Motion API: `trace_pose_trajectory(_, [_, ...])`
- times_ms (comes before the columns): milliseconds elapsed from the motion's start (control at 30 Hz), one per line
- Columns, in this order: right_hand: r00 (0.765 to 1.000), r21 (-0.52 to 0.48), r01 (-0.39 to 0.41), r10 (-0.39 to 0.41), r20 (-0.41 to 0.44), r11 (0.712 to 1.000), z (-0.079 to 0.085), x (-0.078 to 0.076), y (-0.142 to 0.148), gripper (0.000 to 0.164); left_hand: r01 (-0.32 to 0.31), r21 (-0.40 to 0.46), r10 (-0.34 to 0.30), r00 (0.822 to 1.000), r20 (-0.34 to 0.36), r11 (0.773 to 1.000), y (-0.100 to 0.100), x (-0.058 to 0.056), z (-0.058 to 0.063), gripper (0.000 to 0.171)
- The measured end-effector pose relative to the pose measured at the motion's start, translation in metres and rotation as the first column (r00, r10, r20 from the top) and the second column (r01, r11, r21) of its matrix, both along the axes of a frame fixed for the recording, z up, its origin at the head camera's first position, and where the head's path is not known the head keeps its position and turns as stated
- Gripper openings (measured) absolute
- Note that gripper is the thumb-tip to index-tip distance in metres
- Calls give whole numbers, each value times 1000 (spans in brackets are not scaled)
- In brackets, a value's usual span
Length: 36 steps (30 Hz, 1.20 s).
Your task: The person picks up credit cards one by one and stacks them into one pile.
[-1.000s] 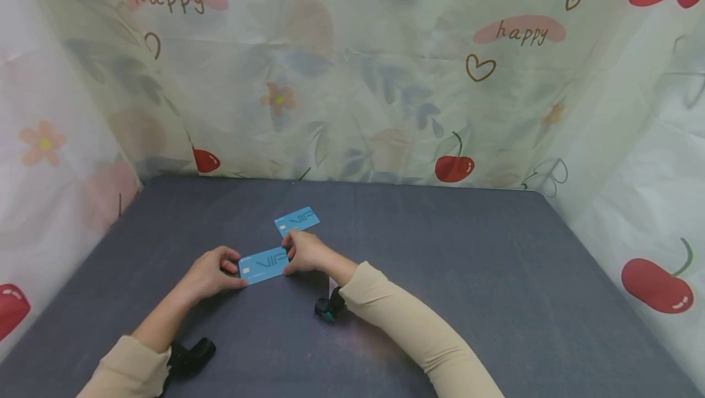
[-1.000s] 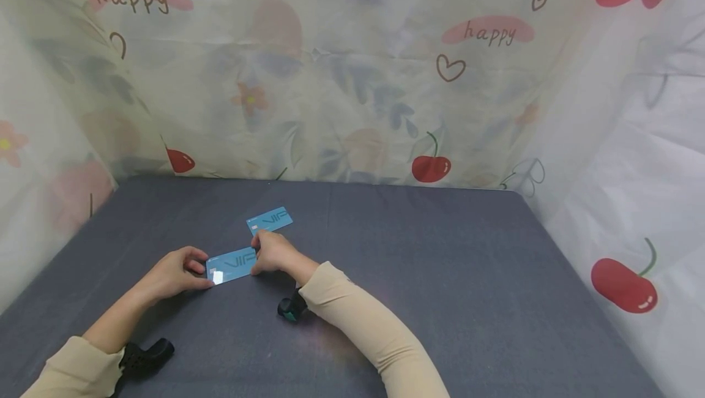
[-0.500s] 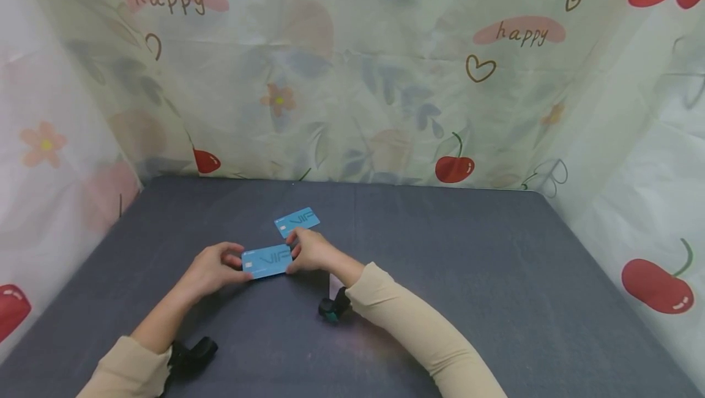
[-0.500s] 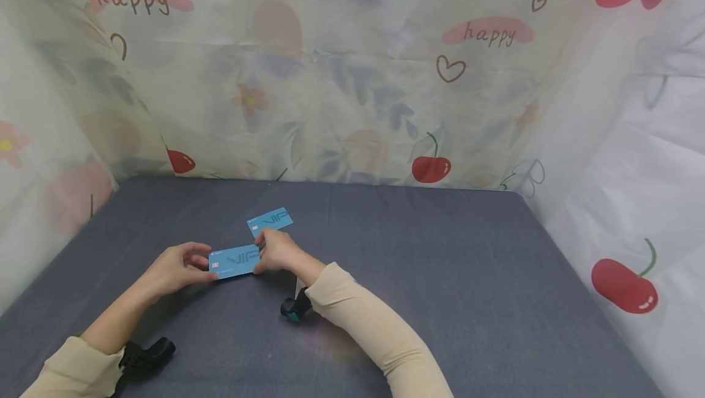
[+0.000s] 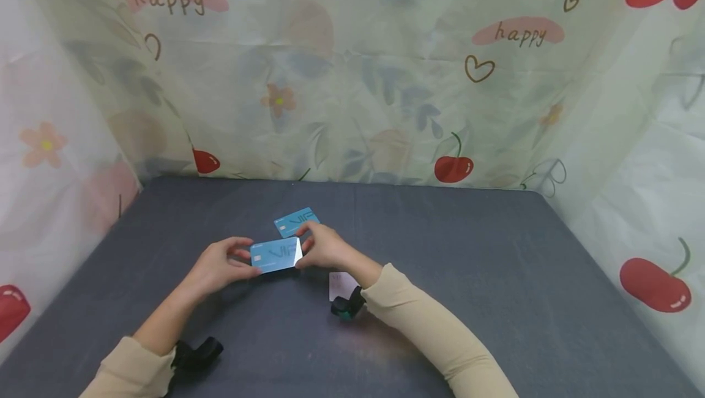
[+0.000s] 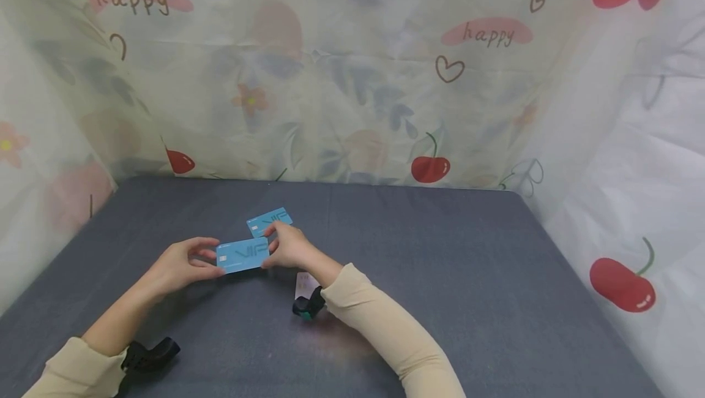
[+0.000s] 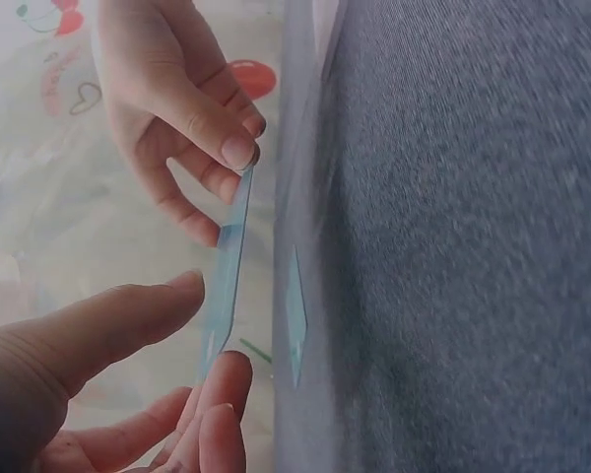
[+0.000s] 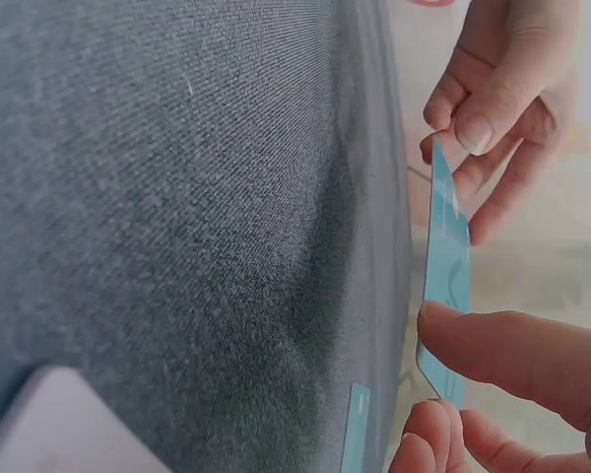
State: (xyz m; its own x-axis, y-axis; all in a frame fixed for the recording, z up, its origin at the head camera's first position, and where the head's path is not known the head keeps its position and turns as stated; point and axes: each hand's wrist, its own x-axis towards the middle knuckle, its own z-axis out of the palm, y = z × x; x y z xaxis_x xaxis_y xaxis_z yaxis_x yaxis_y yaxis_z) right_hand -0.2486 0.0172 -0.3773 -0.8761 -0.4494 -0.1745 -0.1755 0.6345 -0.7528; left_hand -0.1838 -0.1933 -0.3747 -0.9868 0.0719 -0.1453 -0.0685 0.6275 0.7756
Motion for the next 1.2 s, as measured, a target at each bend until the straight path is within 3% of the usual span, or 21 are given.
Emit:
trace_pose_trajectory(733, [999,-62,-16,13,-36,998,8,10,38,58,54,119,-47,997,-58,991,23,-1,4,64])
trace_pose_trajectory(1200, [998,-80,-33,29,-59,996,10,16,53,55,75,141,-66,996,-64,987,34,-2,3,60])
